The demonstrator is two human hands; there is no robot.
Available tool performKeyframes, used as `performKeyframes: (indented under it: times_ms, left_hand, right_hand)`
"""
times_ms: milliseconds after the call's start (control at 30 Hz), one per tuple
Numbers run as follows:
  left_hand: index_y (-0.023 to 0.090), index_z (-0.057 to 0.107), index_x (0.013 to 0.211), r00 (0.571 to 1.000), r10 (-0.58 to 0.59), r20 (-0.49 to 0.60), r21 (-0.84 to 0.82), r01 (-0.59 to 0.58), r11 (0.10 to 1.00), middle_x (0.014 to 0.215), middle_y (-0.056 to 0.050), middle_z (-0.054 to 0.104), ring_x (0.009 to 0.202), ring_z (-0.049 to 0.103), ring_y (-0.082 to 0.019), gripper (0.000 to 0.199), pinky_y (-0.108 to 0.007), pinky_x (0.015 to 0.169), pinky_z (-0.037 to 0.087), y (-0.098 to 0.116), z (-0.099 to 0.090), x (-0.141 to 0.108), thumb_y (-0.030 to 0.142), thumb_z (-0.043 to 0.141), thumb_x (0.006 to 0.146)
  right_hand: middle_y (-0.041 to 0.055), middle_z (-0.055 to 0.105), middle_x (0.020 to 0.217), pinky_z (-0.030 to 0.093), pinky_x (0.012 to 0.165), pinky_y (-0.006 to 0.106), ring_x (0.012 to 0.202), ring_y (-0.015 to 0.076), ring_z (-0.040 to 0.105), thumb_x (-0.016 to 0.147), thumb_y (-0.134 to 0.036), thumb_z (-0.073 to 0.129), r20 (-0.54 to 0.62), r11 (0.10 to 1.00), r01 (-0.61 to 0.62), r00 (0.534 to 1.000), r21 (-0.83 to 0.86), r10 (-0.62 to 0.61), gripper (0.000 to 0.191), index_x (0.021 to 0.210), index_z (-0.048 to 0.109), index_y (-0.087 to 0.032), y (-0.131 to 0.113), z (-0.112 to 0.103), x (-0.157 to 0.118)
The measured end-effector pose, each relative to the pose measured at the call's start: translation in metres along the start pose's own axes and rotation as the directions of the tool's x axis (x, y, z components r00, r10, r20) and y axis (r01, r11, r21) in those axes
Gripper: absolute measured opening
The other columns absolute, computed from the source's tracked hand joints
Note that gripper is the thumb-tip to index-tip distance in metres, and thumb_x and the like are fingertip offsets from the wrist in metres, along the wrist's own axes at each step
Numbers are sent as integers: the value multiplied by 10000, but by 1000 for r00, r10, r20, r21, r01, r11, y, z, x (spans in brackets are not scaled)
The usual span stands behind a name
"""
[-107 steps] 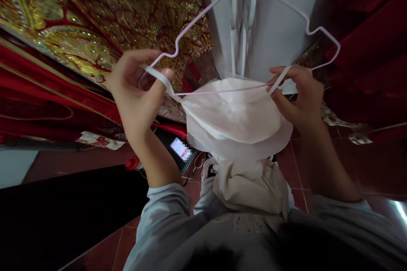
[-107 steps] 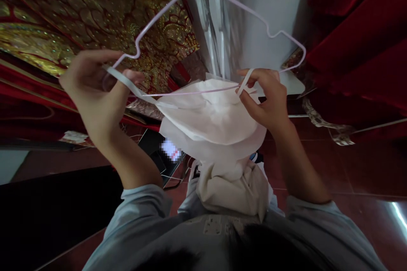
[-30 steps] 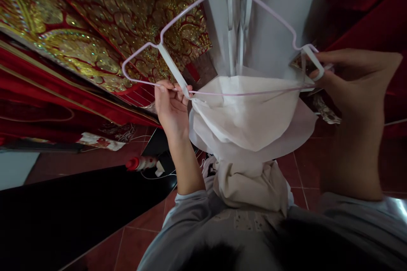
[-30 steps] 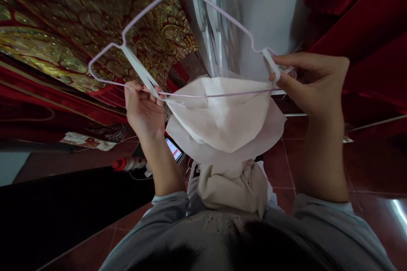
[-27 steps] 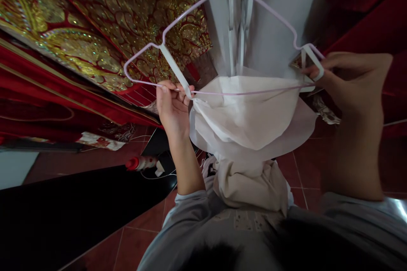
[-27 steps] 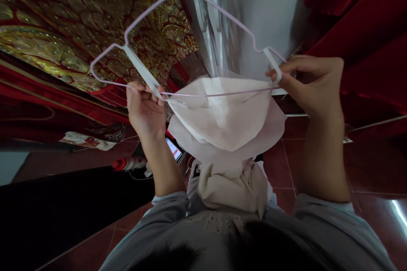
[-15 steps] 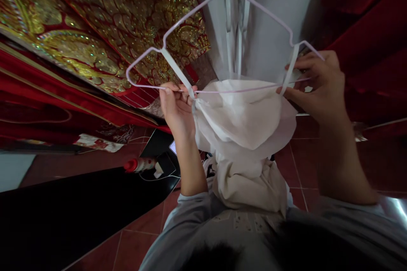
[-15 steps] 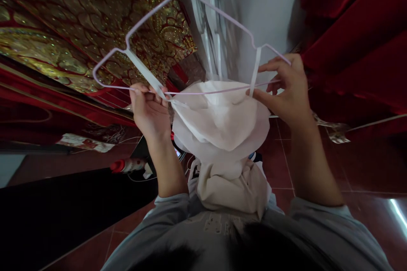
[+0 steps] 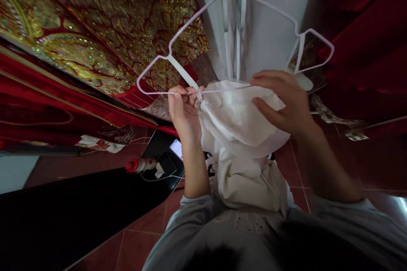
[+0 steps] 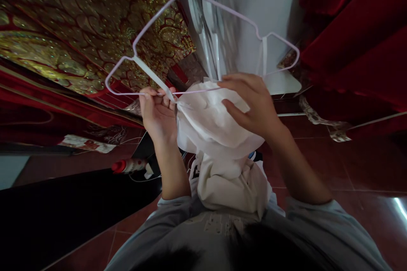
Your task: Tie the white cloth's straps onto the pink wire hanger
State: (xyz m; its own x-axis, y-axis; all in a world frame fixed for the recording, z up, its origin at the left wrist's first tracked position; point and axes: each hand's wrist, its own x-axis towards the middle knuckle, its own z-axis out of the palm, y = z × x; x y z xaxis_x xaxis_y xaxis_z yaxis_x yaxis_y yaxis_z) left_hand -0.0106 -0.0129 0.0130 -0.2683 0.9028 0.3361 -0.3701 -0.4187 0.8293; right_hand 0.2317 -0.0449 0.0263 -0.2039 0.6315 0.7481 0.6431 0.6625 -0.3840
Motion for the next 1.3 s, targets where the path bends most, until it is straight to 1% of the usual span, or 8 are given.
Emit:
performKeyframes:
  times_ms: [233,433,600,700,800,933,1200,1300]
  left_hand:
    - [255,657,1040,1000,15,-10,171,-13,985,956,-28,769,829,751,-160,248,-290,838,590,1,-2,-9,498,688,997]
    - [227,787,1098,963,-137,231,437,23,899,994,-54,800,1026,729,-214,208,-357,1032,529,33,-3,-26,393,702,1005]
    - [220,826,997,975,-94,201,102,74,992,820,-46,730,760,674,-178,285,-272,641,532,75,-11,-3,489,800,905]
    - [251,788,1024,1000,-9,12,10,9,1000,986,-31,770,993,728,-202,215,-256,660,540,85,-25,24,429,665,1020]
    - [271,759,1085,988,76,-133,166,-53,985,1090,26,787,1225,706,-234,260,-258,682,533,74,-35,43,296,503,1123]
    - [255,758,1090,998,-33,-55,334,50,941,1064,47,776,1045,752,-172,198,-206,569,452,41,-36,43,112,628,1048]
    - [262,703,1209,993,-117,23,77,115,990,1194,-82,796,1125,776,-233,382,-244,742,620,3,-8,8,579,677,998]
    - [238,706,1114,991,-110,75,88,104,991,1103,-86,806,1019,800,-223,364,-243,692,623,7,10,-3,583,654,1010]
  right_hand:
    - [23,801,1096,485,1005,529,1032,279,719,1000,-443,614,64,986,-89,993,-140,99,261,1222,729,-370,5,14,1]
    - [24,775,1030,452,1030,553,1018,286,701,1003,-375,620,43,984,-134,989,-114,140,190,1149,741,-363,11,15,-1]
    - [17,766,975,494,926,521,930,261,693,998,-399,632,54,985,-96,993,-145,105,149,1102,729,-356,17,15,-2]
    - [10,764,958,493,911,506,909,253,688,989,-392,642,70,988,-79,994,-134,89,154,1109,730,-352,17,11,-2]
    - [4,767,964,480,950,523,933,266,689,985,-375,654,80,992,-83,993,-98,91,149,1110,734,-370,18,4,-1]
    - [11,774,966,456,1012,562,957,285,692,995,-378,652,78,990,-101,991,-99,109,139,1093,751,-376,20,-7,1]
    - [16,796,1150,544,949,504,1046,264,743,986,-319,646,41,999,-12,999,-51,14,243,1205,742,-364,10,14,2]
    - [62,753,1179,553,977,508,1118,295,710,950,-291,712,-236,998,-32,972,-63,16,282,1226,733,-343,10,14,1]
